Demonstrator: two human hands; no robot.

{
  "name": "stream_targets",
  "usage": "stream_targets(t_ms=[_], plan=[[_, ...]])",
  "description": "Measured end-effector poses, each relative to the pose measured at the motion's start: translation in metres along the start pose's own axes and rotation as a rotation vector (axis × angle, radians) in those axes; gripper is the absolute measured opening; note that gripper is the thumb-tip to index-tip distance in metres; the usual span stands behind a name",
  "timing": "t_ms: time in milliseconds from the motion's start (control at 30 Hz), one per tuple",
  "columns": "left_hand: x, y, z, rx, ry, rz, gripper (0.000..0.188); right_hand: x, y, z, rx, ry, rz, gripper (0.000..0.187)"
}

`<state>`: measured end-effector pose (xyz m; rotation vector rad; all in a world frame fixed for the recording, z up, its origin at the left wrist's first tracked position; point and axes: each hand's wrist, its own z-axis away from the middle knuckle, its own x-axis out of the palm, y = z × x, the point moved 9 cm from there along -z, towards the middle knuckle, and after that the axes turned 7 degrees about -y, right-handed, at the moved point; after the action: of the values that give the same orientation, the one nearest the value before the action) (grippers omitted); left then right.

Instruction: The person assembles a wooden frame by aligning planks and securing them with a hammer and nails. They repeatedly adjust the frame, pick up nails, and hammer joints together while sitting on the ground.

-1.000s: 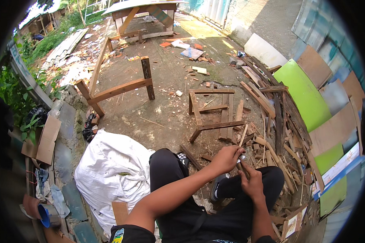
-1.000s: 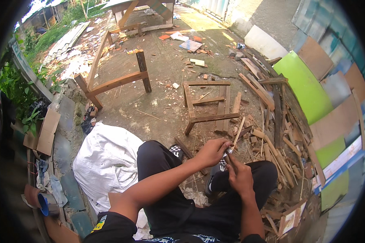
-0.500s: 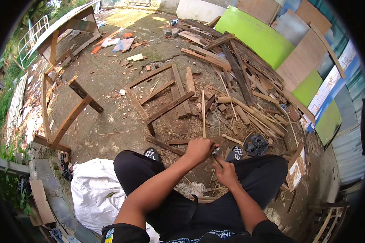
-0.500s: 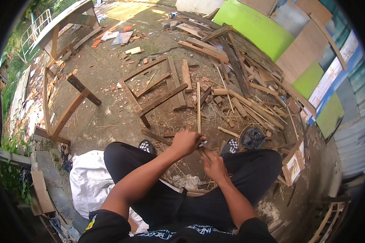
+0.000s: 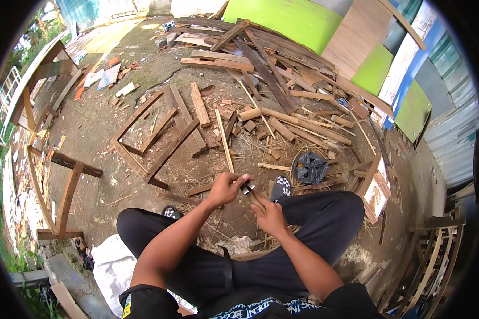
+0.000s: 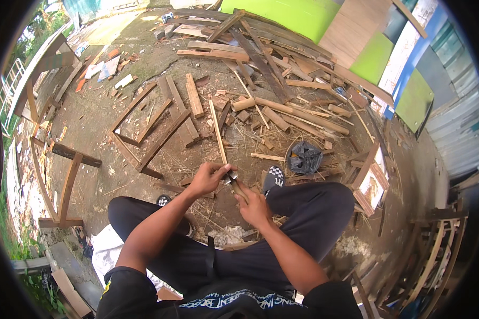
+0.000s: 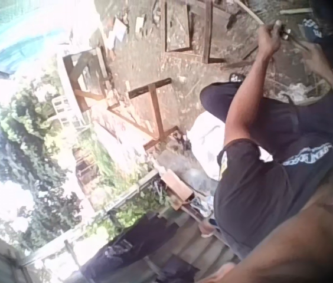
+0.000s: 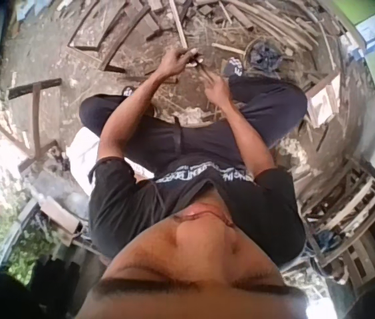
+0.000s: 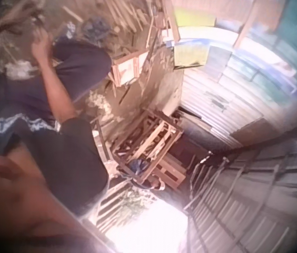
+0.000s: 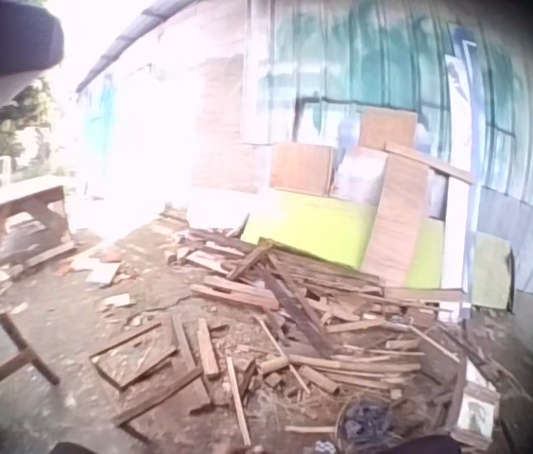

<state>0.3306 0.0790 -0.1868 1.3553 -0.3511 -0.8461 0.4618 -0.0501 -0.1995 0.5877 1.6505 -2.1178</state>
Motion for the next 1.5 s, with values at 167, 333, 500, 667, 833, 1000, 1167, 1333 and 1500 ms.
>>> stream_targets(t_ms=[167,333,500,667,833,1000,1167,1333,1500], plan=[[0.010,0.046,0.001,0.356,0.099,-0.445,0.025,-0.007,0.004,0.010,0.031,0.002,-0.028,0.054],[0.022,0.060,0.035,0.450,0.188,-0.588,0.023,-0.020,-0.009,0.030,0.110,-0.033,0.012,0.050],[0.025,0.031,0.066,0.274,0.296,-0.267,0.015,-0.013,-0.005,0.050,0.041,-0.013,0.049,0.049],[0.030,0.002,0.098,0.167,0.318,-0.289,0.012,0.013,0.009,0.066,0.106,-0.059,0.046,0.046],[0.025,-0.020,0.107,-0.048,0.326,-0.239,0.013,0.029,0.015,0.067,0.091,-0.068,0.171,0.048],[-0.003,-0.054,0.087,-0.053,0.350,0.284,0.028,0.015,-0.002,0.058,0.083,0.049,0.178,0.051],[-0.005,-0.077,0.069,-0.176,0.336,0.203,0.027,0.014,0.024,0.052,0.168,0.084,0.040,0.048],[0.006,-0.151,0.044,-0.351,0.324,0.022,0.034,0.022,0.101,0.057,0.317,0.166,0.048,0.044],[0.014,-0.174,0.007,-0.388,0.354,-0.147,0.056,0.013,0.140,0.061,0.384,0.194,0.105,0.044]])
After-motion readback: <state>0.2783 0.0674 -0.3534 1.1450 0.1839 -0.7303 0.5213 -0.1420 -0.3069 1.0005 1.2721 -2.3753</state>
